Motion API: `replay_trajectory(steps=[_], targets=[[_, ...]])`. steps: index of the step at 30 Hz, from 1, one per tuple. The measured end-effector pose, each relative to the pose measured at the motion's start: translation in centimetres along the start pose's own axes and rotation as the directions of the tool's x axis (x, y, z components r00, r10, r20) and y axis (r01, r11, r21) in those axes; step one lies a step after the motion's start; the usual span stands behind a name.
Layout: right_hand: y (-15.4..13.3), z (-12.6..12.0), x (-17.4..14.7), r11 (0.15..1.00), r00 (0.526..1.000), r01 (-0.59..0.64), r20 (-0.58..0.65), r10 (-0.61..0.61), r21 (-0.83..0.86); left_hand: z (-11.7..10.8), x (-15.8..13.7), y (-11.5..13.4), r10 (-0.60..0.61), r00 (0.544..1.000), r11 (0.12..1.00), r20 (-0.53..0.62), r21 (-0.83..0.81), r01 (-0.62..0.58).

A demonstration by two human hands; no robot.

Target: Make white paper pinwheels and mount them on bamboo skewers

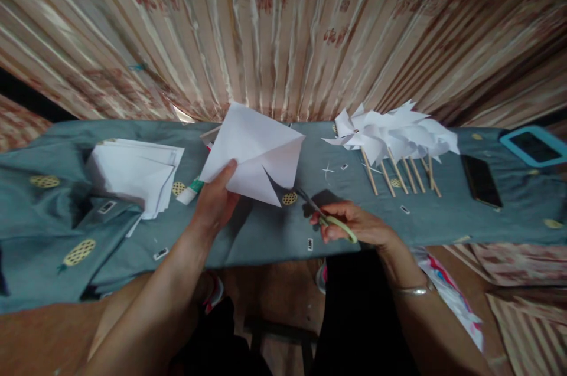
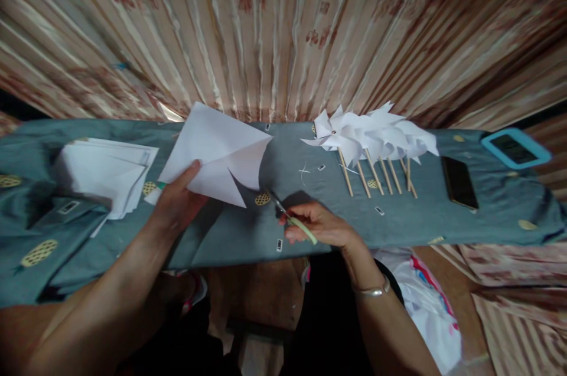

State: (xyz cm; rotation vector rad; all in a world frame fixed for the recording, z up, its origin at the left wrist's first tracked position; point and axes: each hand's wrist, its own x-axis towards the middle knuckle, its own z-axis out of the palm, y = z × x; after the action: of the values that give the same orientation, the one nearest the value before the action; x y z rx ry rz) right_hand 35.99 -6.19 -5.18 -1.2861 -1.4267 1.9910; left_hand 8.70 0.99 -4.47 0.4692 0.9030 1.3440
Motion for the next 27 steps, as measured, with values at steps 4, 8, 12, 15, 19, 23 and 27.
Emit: replay_trajectory(steps=[4,8,12,15,19,23,27], targets=[[-0.1,-2.2,-1.2,0.975,0.917,0.217,-0.35,-0.19,0.039,-0.2,-0.1,-0.4,-0.063,0.994,0.994,0.088,0.099,0.054],[0.0,-3.1,0.1,0.933,0.704,0.358,-0.65,-0.286,-0.022,0.0,-0.6,-1.9,-0.167,0.973,0.967,0.159,0.219,0.131],[-0.1,-2.4,1.8,0.939,0.715,0.338,-0.634,-0.295,-0.056,0.1,-1.4,-3.6,-0.264,0.95,0.92,0.166,0.34,0.196],[-0.5,-1.3,2.4,0.951,0.792,0.308,-0.56,-0.244,0.022,-0.2,-1.8,-4.4,-0.307,0.94,0.883,0.15,0.415,0.222],[-0.7,-0.3,2.9,0.959,0.853,0.263,-0.49,-0.179,0.107,-0.1,-1.7,-4.1,-0.324,0.934,0.881,0.152,0.407,0.239],[-0.7,-0.1,3.9,0.904,0.711,0.387,-0.683,-0.168,0.18,0.3,-1.7,-3.3,-0.366,0.881,0.916,0.301,0.282,0.285],[-0.6,0.5,5.3,0.833,0.547,0.522,-0.821,-0.165,0.181,0.1,-2.1,-4.7,-0.307,0.859,0.939,0.409,0.275,0.205]])
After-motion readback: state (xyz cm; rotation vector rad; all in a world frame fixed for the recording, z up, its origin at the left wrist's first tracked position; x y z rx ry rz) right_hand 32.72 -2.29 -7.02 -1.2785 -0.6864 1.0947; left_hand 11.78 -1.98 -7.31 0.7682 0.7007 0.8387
